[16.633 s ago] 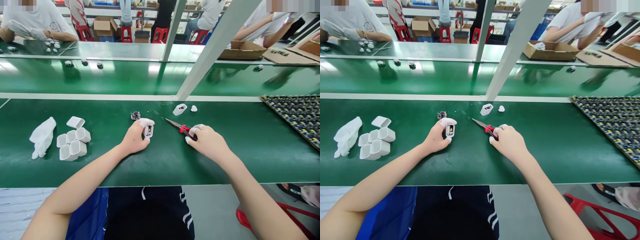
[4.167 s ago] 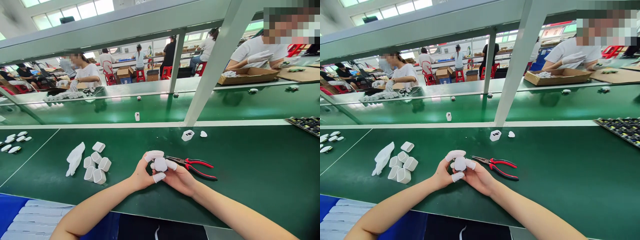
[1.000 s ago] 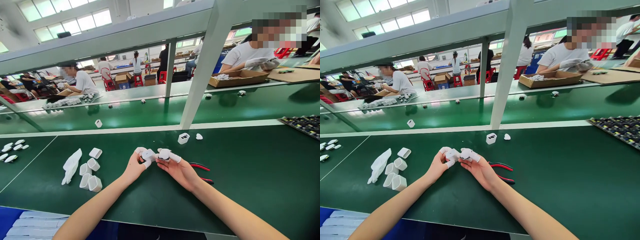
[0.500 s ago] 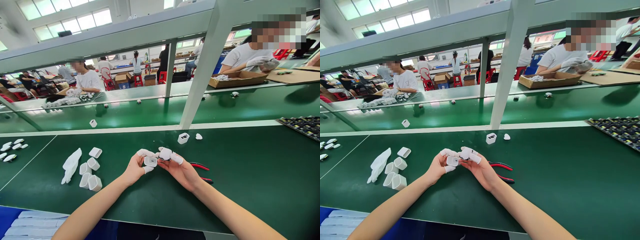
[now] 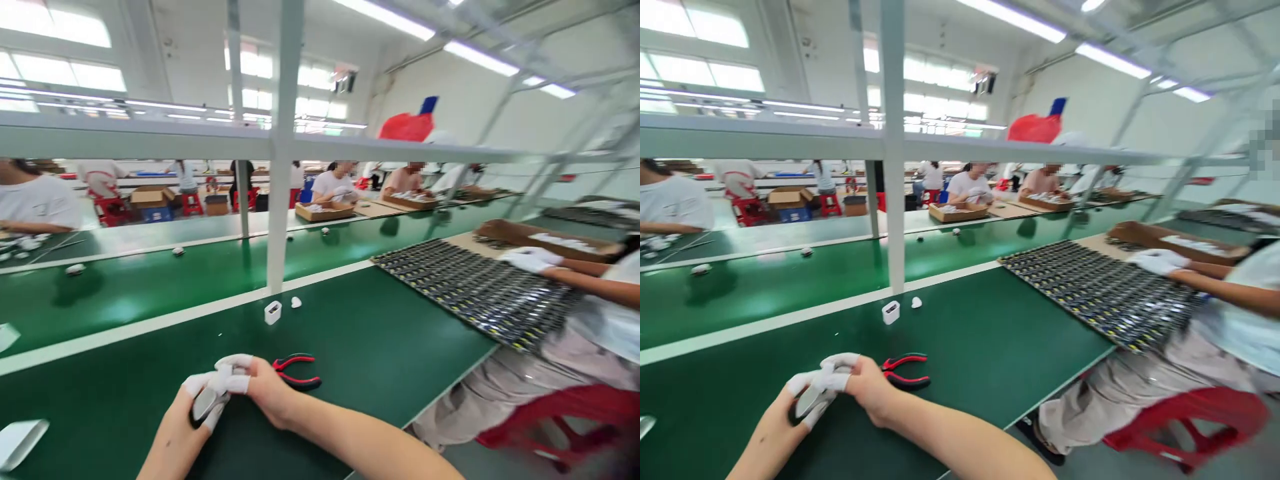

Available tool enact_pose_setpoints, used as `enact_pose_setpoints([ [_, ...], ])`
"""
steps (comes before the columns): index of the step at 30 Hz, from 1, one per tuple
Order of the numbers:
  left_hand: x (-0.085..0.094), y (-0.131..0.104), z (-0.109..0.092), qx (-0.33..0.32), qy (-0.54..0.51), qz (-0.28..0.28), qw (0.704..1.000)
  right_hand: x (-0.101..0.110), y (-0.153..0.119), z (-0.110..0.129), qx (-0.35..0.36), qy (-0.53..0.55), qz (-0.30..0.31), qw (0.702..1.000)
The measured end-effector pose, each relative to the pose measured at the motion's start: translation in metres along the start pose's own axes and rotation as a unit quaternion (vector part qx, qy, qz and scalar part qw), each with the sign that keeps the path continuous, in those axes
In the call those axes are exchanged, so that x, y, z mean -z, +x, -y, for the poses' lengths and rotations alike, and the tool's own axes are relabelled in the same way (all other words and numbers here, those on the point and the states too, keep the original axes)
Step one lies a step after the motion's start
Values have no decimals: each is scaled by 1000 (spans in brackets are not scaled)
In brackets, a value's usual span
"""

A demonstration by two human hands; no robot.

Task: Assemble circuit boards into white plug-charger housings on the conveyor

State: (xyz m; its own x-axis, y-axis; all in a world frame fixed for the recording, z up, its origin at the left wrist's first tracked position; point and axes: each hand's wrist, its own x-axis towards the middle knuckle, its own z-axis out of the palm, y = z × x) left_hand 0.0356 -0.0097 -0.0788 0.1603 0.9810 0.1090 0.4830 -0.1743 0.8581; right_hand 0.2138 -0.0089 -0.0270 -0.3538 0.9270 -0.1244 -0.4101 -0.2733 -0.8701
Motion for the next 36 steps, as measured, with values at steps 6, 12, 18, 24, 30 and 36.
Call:
enact_pose_setpoints([
  [6,1,3,27,83,-34,25,996,2,2,-5,21,-32,-13,999],
  [12,2,-2,9,134,-59,53,988,10,10,-12,41,-71,-19,996],
  [18,4,-2,-4,78,81,8,994,13,3,-11,72,-152,-9,986],
  [24,3,-5,-7,-1,109,28,994,8,-9,-3,171,-370,34,913],
  [30,6,-8,-18,-12,62,48,997,10,-5,0,170,-381,32,908],
  [36,11,-7,-25,-80,48,-14,996,12,-2,9,183,-362,6,914],
])
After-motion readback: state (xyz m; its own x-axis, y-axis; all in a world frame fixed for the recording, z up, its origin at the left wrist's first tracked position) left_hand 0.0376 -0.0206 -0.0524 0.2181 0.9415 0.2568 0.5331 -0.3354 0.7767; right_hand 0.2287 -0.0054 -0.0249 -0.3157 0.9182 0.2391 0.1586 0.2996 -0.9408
